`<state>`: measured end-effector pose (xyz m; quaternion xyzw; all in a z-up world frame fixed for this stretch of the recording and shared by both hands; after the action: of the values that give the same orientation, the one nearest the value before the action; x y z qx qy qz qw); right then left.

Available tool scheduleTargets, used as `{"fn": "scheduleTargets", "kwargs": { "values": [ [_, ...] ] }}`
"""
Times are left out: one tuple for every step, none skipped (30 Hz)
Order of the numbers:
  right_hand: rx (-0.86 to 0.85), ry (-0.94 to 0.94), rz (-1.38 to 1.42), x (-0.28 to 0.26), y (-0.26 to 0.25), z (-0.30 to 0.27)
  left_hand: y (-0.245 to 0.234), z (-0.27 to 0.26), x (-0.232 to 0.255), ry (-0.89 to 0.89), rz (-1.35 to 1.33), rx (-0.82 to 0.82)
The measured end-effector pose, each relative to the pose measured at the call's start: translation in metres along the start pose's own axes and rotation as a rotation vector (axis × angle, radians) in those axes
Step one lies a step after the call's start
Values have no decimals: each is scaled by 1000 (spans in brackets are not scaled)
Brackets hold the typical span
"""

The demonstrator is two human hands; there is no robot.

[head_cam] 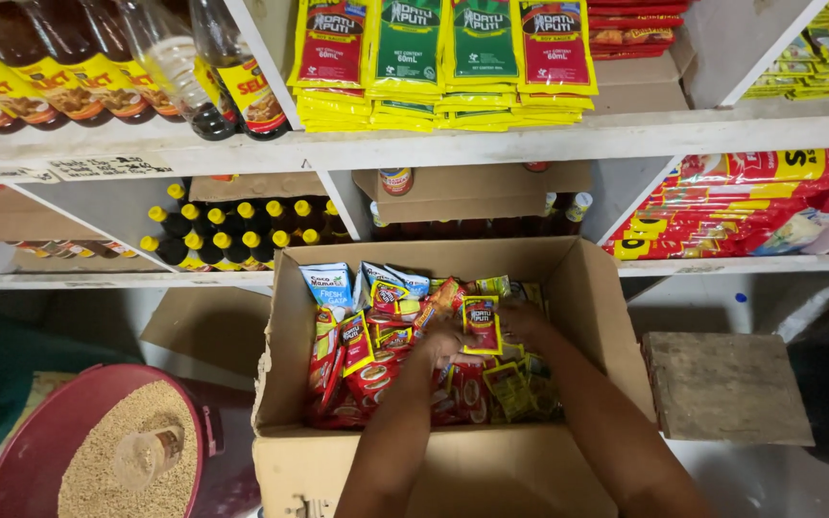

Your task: Transfer small food and seasoning packets from a cardboard box and organize them neatly on store shelves.

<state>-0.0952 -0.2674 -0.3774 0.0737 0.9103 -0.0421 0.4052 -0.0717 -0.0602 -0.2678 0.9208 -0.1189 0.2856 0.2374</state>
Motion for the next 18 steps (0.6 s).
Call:
{"fn": "scheduleTargets", "kwargs": {
  "values": [
    [-3, -3, -2, 8, -1, 10, 11, -23, 11, 3, -1, 3],
    [-14, -47, 29, 11, 1, 23, 20, -45, 26, 13, 46, 18],
    [-25, -92, 60, 14, 2, 34, 30, -68, 40, 23, 93, 33],
    [-28, -105, 63, 13, 1, 43, 32, -66, 43, 34, 101, 36],
    [-8, -169, 45, 9, -1, 52, 33, -63, 45, 19, 141, 51],
    [12, -229, 28, 7, -2, 60, 34, -62, 46, 0, 178, 67],
    [9, -239, 32, -15, 6, 34, 37, -76, 52, 8, 184, 70],
    [79, -294, -74, -40, 8, 9, 41, -89, 57, 37, 189, 76],
    [148, -351, -179, -64, 12, -17, 45, -102, 62, 66, 194, 82],
    [143, -361, -186, -79, 16, -33, 33, -96, 55, 78, 189, 85],
    [75, -393, -60, -94, 23, -48, 21, -89, 49, 139, 194, 76],
    [4, -420, 64, -107, 29, -64, 10, -83, 42, 197, 196, 68],
    [-4, -426, 56, -117, 32, -76, 7, -91, 37, 206, 189, 73],
    [-8, -476, -22, -128, 37, -89, 4, -100, 34, 277, 154, 63],
    [-12, -526, -99, -140, 43, -102, 0, -109, 31, 348, 118, 53],
    [-23, -531, -105, -144, 48, -110, -2, -117, 26, 355, 112, 61],
    [-24, -544, -132, -149, 53, -118, -5, -125, 23, 407, 71, 76],
    [-23, -560, -159, -156, 56, -126, -7, -132, 20, 460, 32, 87]
  ]
}}
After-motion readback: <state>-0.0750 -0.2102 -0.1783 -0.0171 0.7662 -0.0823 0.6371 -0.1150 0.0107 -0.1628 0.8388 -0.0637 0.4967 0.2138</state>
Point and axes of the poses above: each hand's wrist, its own z-axis towards the middle knuckle, its own y-axis out of the palm, x = y × z, the point moved 4 cm from there along z, towards the middle knuckle, and after that the axes turned 4 degrees about -z, right-handed, at the moved point
